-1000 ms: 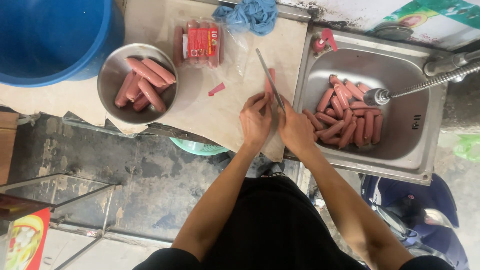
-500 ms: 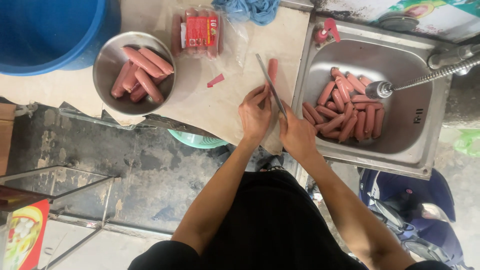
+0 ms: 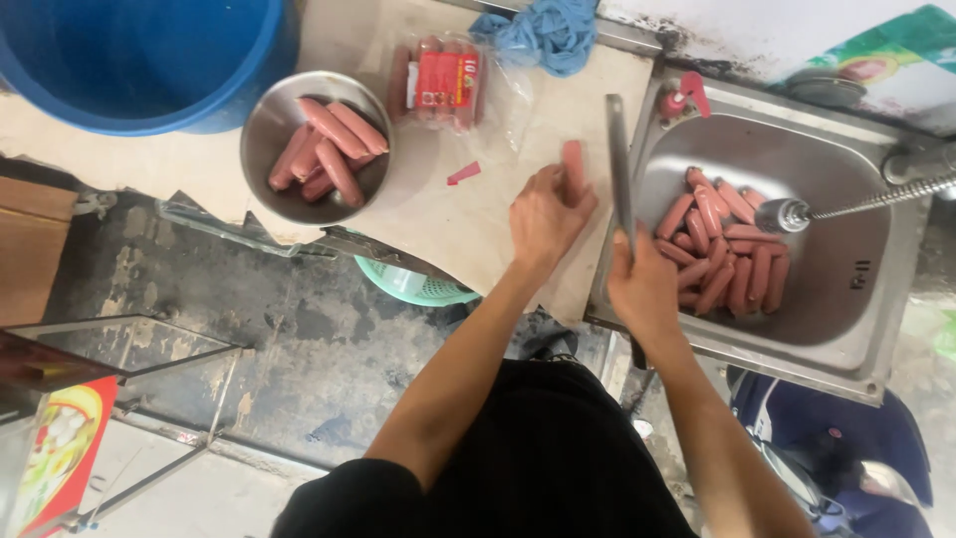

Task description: Unwrapping packs of sausages and using a knife to separate them into a bowl and sink for preparation.

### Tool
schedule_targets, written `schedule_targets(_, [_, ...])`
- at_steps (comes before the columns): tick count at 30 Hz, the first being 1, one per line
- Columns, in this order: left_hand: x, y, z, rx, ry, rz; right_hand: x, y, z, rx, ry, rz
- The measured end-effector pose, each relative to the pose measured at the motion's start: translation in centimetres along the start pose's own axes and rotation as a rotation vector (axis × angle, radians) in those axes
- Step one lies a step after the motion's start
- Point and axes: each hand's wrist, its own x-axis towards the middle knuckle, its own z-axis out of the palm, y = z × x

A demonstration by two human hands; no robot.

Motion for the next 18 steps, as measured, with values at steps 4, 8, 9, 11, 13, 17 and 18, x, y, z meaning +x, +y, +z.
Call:
schedule_targets(4, [3.7,-4.2,2.5,0.171,-0.026,-0.007,1.1,2.2,0.1,-0.036,-0.017,0.051])
schedule_targets(8, [8.2,-3.7,-10.9,0.167,0.212,0.0,1.2,0.8,-1.5,-0.038,-0.039,0.07])
schedule_targets(9, [9.2,-3.7,-14.5,0.216,0.338,0.043,0.8,1.5,-1.5,-0.043,-0.027,0.051])
schedule_targets(11, [11.3,-8.9,-18.9,0.401,0.375,0.106,0.6,1.2,-1.6,-0.03,-0.018,0.052])
schedule_targets(13, [12.7,-11.1,-20.3,0.57,0.411,0.175,0.7,1.1,-2.8,-0.029,-0.002,0.055])
schedule_targets(17, [10.3,-4.5,-14.9,0.363,0.431,0.44,0.9,1.3,-6.4,0.078,-0.018,0.122])
schedule_targets(18, [9.0,-1.5,-12.9,0.108,0.342,0.564,0.9,1.3,-7.1,0.135,-0.03,0.135])
